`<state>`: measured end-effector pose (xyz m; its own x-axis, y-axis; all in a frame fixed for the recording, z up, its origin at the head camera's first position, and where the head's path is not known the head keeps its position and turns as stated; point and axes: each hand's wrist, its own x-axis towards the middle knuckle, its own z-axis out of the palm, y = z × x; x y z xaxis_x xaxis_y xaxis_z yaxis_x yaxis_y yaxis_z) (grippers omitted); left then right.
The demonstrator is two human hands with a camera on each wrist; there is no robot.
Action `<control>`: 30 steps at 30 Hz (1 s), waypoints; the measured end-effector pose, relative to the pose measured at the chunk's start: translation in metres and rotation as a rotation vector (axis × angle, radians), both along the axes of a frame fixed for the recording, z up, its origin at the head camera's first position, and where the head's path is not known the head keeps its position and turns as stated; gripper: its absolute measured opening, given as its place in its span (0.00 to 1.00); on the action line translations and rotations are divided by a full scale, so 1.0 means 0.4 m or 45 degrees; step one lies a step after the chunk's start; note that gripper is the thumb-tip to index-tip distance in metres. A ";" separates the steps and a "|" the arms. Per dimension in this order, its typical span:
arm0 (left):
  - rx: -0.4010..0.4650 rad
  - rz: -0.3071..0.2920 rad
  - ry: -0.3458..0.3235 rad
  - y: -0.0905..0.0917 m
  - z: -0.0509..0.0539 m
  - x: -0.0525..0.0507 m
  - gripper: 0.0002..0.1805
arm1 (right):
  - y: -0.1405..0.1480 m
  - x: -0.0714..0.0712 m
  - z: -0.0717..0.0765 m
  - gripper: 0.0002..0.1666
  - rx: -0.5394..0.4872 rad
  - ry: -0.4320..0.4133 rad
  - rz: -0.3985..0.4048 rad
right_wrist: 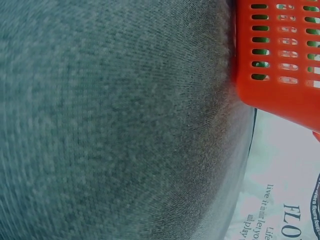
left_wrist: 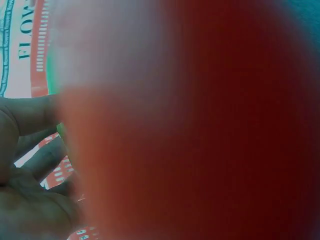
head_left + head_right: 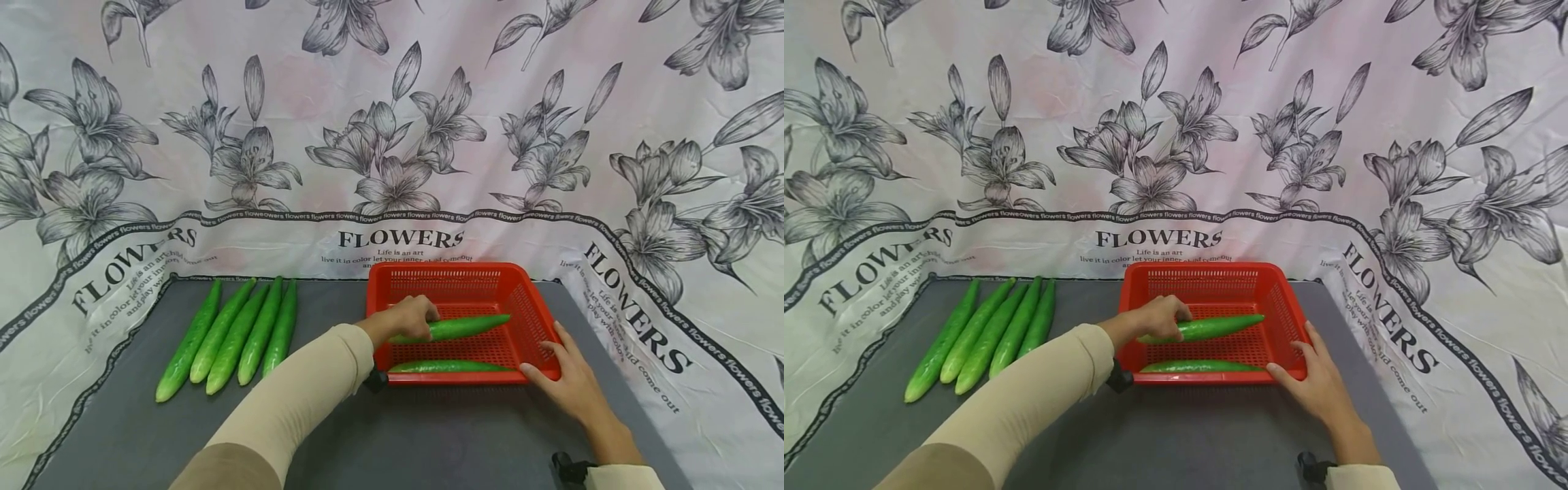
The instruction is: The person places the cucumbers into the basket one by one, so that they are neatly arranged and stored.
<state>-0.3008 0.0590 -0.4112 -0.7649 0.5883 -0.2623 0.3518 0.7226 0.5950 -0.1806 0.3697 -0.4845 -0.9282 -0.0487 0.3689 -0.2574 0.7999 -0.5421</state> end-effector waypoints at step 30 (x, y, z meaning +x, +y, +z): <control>0.069 -0.008 -0.037 -0.002 -0.089 0.029 0.16 | -0.005 0.007 0.008 0.32 0.006 0.010 -0.020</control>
<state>-0.2892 0.0580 -0.4466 -0.7536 0.6072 -0.2519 0.3386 0.6870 0.6429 -0.1780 0.3676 -0.4814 -0.9259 -0.0363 0.3760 -0.2493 0.8065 -0.5360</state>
